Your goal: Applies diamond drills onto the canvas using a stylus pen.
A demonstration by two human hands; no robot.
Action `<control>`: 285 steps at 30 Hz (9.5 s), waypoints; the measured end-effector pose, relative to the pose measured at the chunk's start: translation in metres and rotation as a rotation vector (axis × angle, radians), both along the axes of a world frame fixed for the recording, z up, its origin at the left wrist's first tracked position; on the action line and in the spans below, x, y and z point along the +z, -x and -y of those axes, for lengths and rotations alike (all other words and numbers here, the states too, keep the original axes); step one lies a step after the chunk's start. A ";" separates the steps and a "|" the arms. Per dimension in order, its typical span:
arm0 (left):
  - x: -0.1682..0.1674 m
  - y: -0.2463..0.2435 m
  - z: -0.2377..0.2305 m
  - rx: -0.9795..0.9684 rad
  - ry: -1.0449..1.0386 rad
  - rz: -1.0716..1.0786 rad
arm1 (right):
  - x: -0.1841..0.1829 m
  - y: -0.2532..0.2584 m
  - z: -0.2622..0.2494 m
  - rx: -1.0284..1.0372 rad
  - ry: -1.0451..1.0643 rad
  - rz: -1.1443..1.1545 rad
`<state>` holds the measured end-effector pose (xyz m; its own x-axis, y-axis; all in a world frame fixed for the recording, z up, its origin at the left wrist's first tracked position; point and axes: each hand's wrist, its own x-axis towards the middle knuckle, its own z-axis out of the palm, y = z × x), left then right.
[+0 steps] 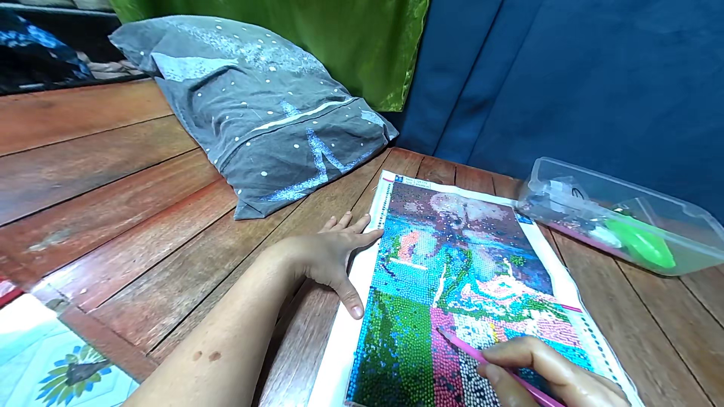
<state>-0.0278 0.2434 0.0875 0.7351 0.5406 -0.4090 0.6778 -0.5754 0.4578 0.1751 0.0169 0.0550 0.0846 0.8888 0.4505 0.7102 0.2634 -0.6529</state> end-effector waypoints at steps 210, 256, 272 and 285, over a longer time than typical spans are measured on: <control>0.001 -0.003 0.002 0.000 -0.009 -0.021 | -0.016 0.004 -0.060 -0.022 -0.173 0.096; -0.002 -0.002 0.004 0.004 -0.065 0.020 | -0.015 0.000 -0.061 0.027 -0.126 0.078; -0.003 -0.002 0.005 -0.002 -0.093 0.038 | -0.017 -0.004 -0.061 0.007 -0.103 -0.040; -0.003 -0.003 0.005 -0.003 -0.093 0.028 | -0.014 0.000 -0.062 0.035 -0.162 0.198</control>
